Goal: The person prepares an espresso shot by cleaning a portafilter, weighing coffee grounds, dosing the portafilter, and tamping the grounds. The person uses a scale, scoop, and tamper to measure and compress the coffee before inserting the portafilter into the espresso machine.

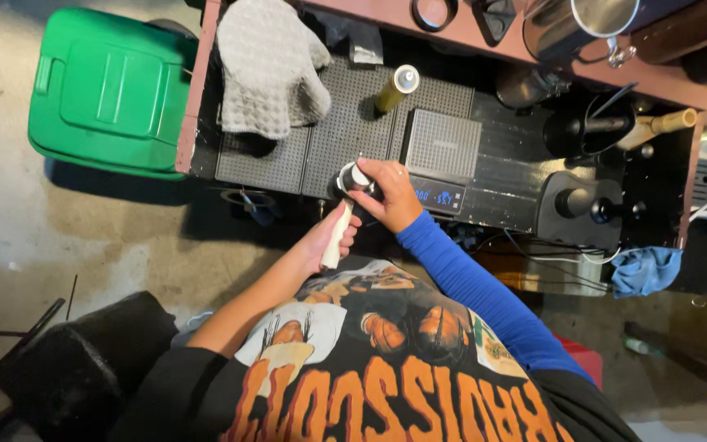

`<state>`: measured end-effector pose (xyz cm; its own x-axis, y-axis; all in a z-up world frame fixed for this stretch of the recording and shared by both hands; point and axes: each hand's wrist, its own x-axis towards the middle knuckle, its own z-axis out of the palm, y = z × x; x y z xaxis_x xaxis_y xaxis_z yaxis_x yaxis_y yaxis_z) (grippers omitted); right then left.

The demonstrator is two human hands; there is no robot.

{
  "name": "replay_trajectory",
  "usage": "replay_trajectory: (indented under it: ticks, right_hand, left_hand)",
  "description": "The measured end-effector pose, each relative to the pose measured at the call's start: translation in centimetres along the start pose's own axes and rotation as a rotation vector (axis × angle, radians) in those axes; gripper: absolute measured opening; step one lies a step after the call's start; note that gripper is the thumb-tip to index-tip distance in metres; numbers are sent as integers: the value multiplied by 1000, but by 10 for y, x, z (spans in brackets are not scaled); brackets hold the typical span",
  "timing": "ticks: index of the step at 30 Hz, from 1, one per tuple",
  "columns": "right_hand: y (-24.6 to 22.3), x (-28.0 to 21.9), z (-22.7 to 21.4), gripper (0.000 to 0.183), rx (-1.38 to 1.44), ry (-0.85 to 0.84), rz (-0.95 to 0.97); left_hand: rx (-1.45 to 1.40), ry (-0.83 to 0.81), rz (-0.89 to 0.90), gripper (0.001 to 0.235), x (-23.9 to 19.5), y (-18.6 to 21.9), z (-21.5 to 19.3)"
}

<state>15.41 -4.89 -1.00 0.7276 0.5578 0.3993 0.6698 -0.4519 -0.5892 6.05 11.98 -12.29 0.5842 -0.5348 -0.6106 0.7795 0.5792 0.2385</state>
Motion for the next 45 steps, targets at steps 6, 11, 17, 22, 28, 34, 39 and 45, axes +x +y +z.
replay_trajectory:
  ticks: [6, 11, 17, 22, 28, 34, 39, 45]
  right_hand:
    - [-15, -2, 9, 56, -154, 90, -4]
    - [-21, 0, 5, 58, -64, 87, -45]
    - [-15, 3, -15, 52, 44, -45, -87]
    - [-18, 5, -22, 53, 70, -33, 70]
    - [-26, 8, -50, 56, 68, -28, 88]
    - [-25, 14, -80, 58, -59, 84, 153]
    - [-26, 4, -105, 58, -115, 129, 192]
    - [-18, -18, -147, 55, -173, 152, 257]
  left_hand:
    - [383, 231, 99, 59, -17, -7, -5]
    - [659, 261, 188, 42, -23, -21, -8]
    - [777, 303, 221, 40, -29, -16, 1]
    - [884, 309, 276, 40, -47, -5, 16]
    - [942, 288, 236, 37, -61, 26, 38]
    - [1021, 206, 183, 38, -60, 52, 73]
    - [1136, 174, 126, 39, -53, 64, 104]
    - [1182, 76, 73, 38, -29, 62, 145]
